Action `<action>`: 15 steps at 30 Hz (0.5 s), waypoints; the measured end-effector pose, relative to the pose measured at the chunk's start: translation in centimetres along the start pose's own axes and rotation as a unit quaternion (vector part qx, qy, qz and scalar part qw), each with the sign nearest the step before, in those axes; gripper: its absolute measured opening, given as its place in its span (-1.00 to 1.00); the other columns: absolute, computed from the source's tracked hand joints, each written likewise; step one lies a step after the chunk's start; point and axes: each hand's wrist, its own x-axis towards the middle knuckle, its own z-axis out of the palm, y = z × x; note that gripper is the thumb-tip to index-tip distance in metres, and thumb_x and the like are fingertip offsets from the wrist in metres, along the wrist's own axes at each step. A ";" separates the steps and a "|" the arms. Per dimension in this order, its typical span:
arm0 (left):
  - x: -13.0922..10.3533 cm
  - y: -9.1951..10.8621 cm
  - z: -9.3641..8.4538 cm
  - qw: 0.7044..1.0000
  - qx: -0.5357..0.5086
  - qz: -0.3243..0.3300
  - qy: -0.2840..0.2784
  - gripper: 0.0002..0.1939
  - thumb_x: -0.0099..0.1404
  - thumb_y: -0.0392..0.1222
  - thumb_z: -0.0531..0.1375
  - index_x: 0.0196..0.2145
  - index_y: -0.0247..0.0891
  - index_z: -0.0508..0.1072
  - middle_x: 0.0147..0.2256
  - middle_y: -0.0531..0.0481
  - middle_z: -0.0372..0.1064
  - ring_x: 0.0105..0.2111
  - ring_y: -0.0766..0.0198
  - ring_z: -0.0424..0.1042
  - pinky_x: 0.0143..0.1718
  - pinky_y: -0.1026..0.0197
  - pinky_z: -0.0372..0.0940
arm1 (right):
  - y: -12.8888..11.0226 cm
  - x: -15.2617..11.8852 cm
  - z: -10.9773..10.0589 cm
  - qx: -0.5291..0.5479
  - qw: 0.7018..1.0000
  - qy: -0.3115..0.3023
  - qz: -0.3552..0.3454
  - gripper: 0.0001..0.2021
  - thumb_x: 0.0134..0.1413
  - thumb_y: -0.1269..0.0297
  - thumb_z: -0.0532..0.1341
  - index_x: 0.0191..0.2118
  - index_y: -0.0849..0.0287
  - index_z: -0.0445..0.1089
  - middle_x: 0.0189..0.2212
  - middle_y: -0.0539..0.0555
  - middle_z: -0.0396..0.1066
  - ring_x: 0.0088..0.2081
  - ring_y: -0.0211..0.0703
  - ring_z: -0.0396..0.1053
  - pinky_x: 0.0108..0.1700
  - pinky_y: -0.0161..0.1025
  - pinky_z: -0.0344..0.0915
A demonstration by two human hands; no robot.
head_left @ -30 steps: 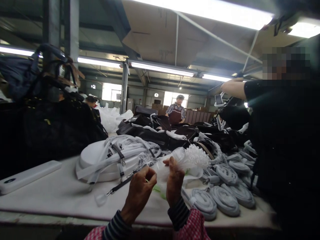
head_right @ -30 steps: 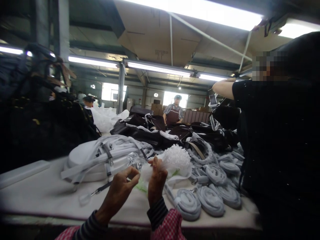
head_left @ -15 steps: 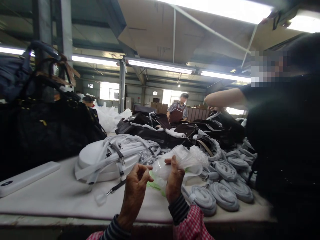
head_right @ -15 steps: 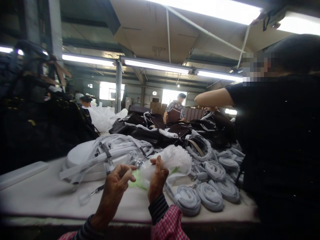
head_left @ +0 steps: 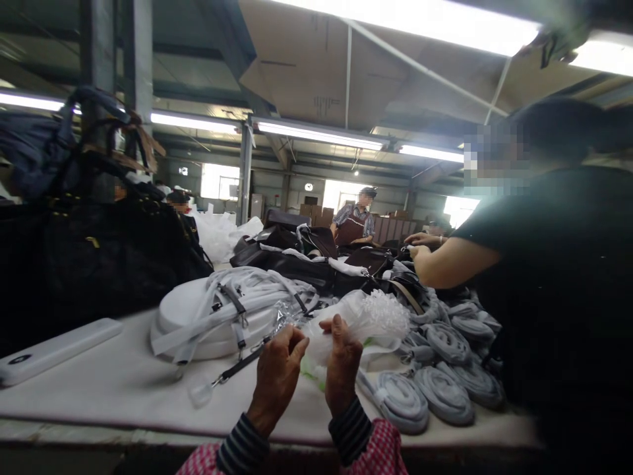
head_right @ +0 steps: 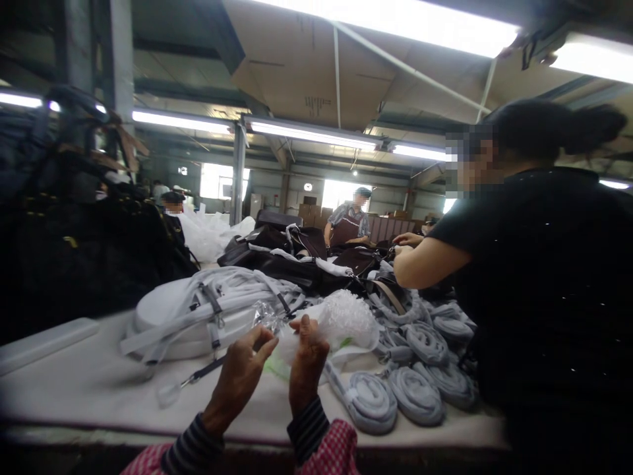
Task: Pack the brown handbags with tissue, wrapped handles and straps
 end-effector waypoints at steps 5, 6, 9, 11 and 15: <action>-0.4 -0.4 0.4 1.000 0.008 0.000 0.030 -0.72 0.33 0.09 0.18 -0.24 -0.17 0.33 -0.26 -0.01 0.45 -0.30 0.10 0.43 -0.25 0.13 0.21 | -0.2 -0.7 0.1 0.007 1.000 -0.012 0.012 -0.51 0.32 -0.16 0.10 -0.33 0.14 0.55 -0.37 0.08 0.54 -0.24 -0.07 0.46 -0.10 -0.19 0.26; -0.3 -0.4 0.4 1.000 0.014 -0.004 0.028 -0.68 0.31 0.12 0.21 -0.22 -0.17 0.33 -0.23 -0.02 0.45 -0.29 0.10 0.44 -0.24 0.12 0.21 | -0.4 -0.9 0.1 0.008 1.000 -0.014 0.013 -0.51 0.31 -0.16 0.10 -0.33 0.13 0.55 -0.37 0.07 0.54 -0.24 -0.07 0.46 -0.11 -0.19 0.26; -0.1 -0.3 0.4 1.000 0.023 -0.007 -0.019 -0.71 0.33 0.10 0.19 -0.32 -0.17 0.33 -0.33 0.01 0.43 -0.34 0.11 0.42 -0.26 0.12 0.20 | -0.7 -1.3 0.1 0.002 1.000 -0.020 0.007 -0.51 0.31 -0.17 0.10 -0.33 0.12 0.55 -0.36 0.07 0.54 -0.23 -0.06 0.46 -0.10 -0.18 0.28; -0.1 -0.5 0.3 0.998 0.016 -0.012 -0.052 -0.72 0.37 0.03 0.13 -0.42 -0.17 0.30 -0.43 0.04 0.38 -0.40 0.13 0.39 -0.32 0.14 0.20 | -0.6 -1.3 0.0 -0.006 1.000 -0.020 -0.003 -0.49 0.31 -0.19 0.08 -0.33 0.11 0.56 -0.35 0.08 0.55 -0.23 -0.06 0.47 -0.09 -0.18 0.29; -0.8 -2.0 0.7 0.993 0.105 0.047 -0.017 -0.71 0.43 -0.07 0.05 -0.44 -0.16 0.30 -0.50 0.06 0.35 -0.46 0.14 0.42 -0.39 0.15 0.19 | 1.1 -1.0 -0.2 -0.033 0.998 -0.035 -0.032 -0.46 0.33 -0.20 0.06 -0.32 0.12 0.58 -0.37 0.09 0.55 -0.29 -0.08 0.48 -0.16 -0.21 0.34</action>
